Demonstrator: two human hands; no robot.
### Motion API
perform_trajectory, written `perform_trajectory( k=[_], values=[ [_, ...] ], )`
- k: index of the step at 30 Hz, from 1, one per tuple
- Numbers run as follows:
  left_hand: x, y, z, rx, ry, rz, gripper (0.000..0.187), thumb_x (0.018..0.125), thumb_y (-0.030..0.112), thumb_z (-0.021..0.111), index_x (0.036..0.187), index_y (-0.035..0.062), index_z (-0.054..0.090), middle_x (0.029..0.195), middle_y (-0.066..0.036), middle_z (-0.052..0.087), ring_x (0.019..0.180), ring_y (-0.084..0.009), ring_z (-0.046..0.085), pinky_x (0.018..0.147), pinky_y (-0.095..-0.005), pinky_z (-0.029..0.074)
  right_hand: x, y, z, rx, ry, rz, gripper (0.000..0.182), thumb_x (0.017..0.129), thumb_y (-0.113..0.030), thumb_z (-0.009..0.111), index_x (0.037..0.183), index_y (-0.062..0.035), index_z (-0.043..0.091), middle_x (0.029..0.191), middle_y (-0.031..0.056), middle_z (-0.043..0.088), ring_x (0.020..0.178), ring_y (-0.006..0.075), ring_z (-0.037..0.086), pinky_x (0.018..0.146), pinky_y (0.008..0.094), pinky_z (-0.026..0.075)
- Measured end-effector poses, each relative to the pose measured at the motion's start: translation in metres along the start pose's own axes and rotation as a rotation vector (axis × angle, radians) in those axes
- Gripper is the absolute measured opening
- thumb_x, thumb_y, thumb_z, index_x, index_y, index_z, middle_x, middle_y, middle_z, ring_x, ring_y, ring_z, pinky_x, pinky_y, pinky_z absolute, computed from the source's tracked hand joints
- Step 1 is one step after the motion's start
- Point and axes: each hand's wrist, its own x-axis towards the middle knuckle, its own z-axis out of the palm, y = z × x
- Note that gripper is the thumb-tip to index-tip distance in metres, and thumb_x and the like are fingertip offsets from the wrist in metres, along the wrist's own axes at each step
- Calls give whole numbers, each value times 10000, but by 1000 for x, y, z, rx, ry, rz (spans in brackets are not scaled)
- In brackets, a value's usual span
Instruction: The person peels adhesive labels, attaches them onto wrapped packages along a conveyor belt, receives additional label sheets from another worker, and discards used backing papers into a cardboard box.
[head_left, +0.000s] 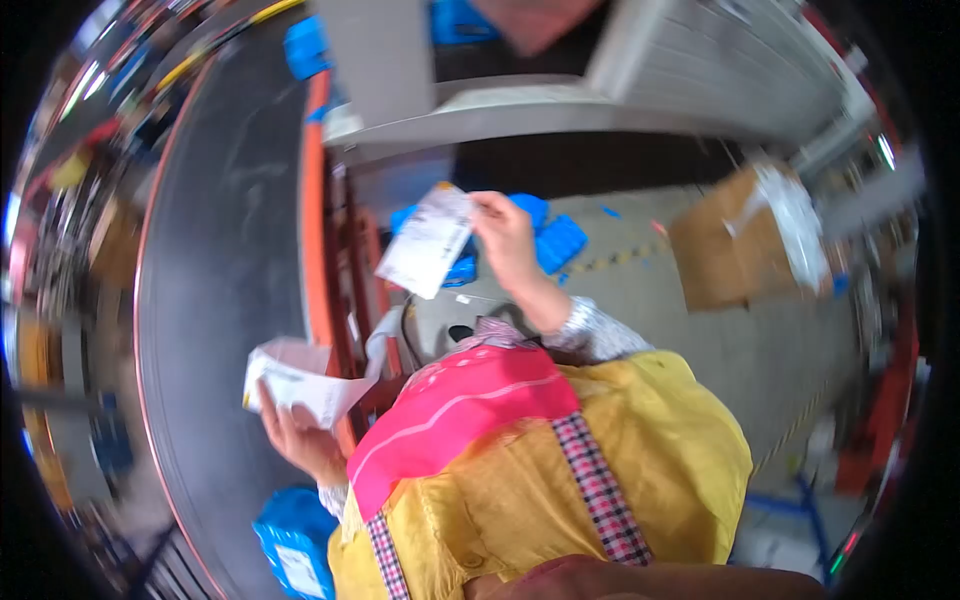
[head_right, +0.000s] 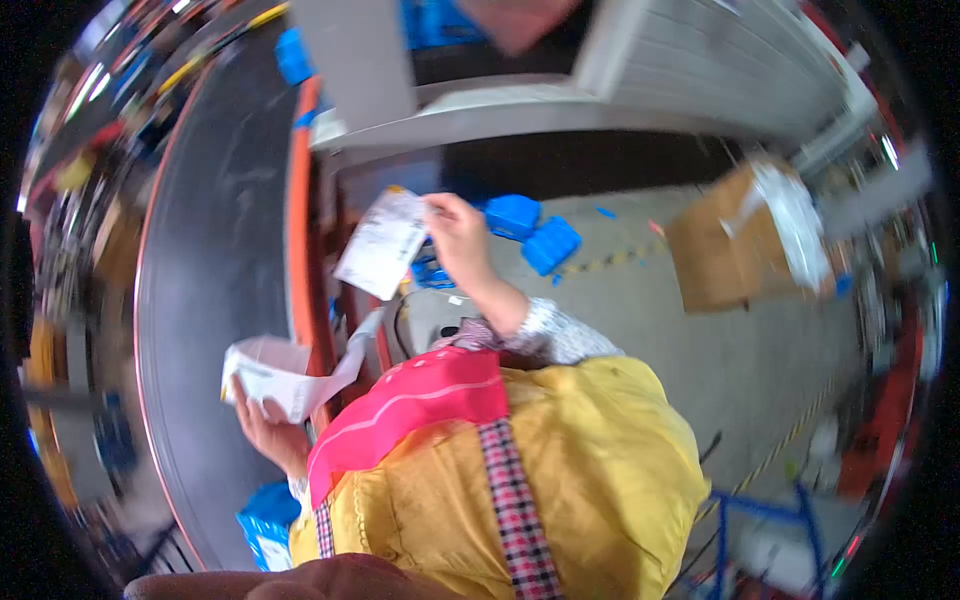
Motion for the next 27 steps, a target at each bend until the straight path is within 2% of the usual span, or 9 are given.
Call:
perform_trajectory(
  k=[1,2,3,7,18,21,22,25,27],
  values=[
    [10,-12,-29,135,-118,-13,390,917,79,470,1273,-79,470,870,-24,581,698,-74,527,661,-181,434,2,6,6,42,-35,20,160,863,-19,552,1002,51,590,885,59,628,798,90,588,699,224,471],
    [12,-16,-36,169,-108,-38,334,906,36,493,1199,-122,511,965,-82,628,837,-122,590,758,-228,471,3,13,9,17,-78,72,165,857,-8,549,1004,55,589,883,58,626,792,81,582,698,223,471],
    [11,-18,-40,212,-133,-40,329,865,-23,539,1184,-105,536,1044,-133,634,921,-169,609,843,-277,477,4,17,14,0,-108,105,164,858,-7,544,1003,54,592,872,50,624,782,75,578,690,219,470],
    [-30,-22,-11,174,-186,7,450,806,-95,581,1248,-66,502,1157,-159,588,1018,-176,581,876,-291,472,17,23,5,23,-234,200,168,866,-20,540,1007,52,598,858,46,630,762,77,583,678,217,477],
    [-26,-42,-14,122,-148,-238,362,847,-64,535,1208,-85,528,1068,-166,626,874,-160,625,772,-255,505,29,72,73,-11,-441,273,178,883,-65,551,1016,45,597,855,49,634,762,83,593,673,217,472],
    [-27,-43,-12,124,-114,-212,344,852,-59,536,1196,-83,539,1036,-168,634,844,-160,627,756,-258,511,30,72,78,62,-457,257,177,884,-55,544,1019,53,584,834,58,633,724,90,590,640,222,470],
    [-29,-45,-11,114,-110,-209,327,858,-58,532,1184,-87,545,1036,-174,630,852,-161,624,758,-259,510,32,86,77,65,-440,165,168,882,-54,547,1010,45,590,810,49,631,649,74,567,562,212,450],
    [-23,-42,-11,242,-82,-121,324,860,-60,531,1182,-91,543,1048,-177,625,868,-165,621,761,-262,510,35,57,83,43,-491,329,160,865,-34,542,983,63,588,893,79,643,831,108,614,739,242,486],
    [-21,-42,-11,225,-103,-133,331,859,-61,534,1189,-89,537,1064,-179,618,891,-166,618,775,-266,512,35,56,83,31,-487,334,153,867,-32,539,977,61,588,891,84,646,816,109,618,731,242,489]
  ],
)
